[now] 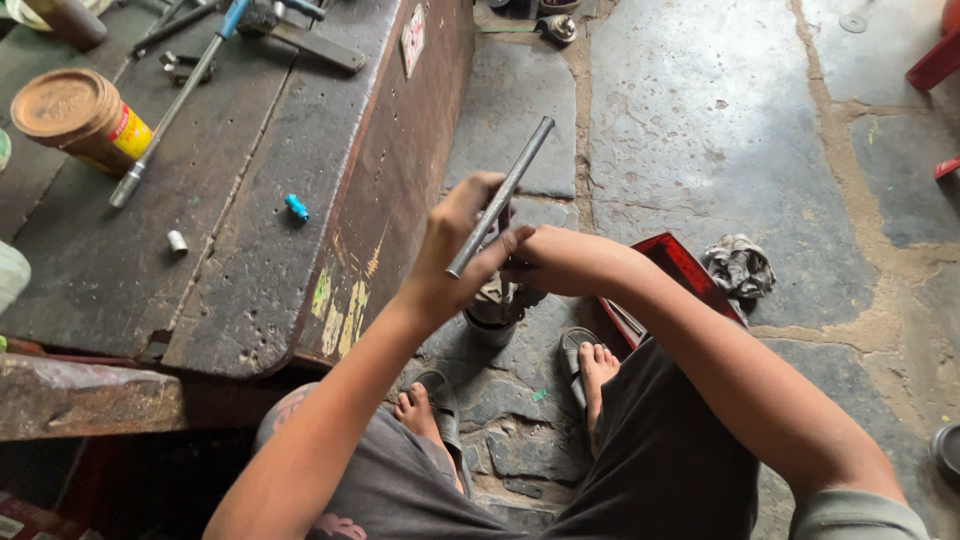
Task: The person sits on the floor and uses a T-handle wrench to tighten or loosen a bolt on a cylindrical mechanical component. The person repeatedly rotates the wrench and adjusts their grip while holding the component steady with the other hand.
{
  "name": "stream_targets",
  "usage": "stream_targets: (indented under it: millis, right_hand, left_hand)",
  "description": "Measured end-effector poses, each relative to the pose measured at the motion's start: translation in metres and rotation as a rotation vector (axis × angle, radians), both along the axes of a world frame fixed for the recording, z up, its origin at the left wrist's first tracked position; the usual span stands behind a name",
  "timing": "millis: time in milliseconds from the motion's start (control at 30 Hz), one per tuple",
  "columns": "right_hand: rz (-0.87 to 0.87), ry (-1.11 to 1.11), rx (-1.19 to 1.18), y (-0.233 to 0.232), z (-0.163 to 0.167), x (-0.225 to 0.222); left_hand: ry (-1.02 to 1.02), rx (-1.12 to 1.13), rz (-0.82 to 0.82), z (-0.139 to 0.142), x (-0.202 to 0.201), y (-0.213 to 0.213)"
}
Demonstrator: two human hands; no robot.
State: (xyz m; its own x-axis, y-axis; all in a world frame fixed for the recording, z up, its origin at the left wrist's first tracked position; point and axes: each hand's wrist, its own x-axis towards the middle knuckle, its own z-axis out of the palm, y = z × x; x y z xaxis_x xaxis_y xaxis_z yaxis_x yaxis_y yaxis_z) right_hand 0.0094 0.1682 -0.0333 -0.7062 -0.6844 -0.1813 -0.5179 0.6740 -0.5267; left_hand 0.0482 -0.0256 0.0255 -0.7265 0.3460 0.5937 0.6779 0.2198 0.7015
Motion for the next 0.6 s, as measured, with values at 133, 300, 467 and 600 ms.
stream_targets:
  millis: [133,300,467,600]
  right_hand:
    - [0.017,-0.01,-0.101,0.004,-0.002,-0.001]
    - [0.042,0.043,-0.103,0.007,-0.003,0.001]
    - [-0.008,-0.089,-0.096,0.005,0.003,0.001]
    - [-0.02,-0.027,0.076,0.004,0.01,0.002]
  left_hand:
    - [-0.233,0.022,-0.112,-0.001,0.007,0.004]
    - [-0.198,-0.07,-0.173,0.001,0.002,-0.003]
    - [-0.004,-0.182,-0.092,0.0,-0.001,-0.007]
    - [-0.008,-0.187,0.051,0.001,0.001,-0.001]
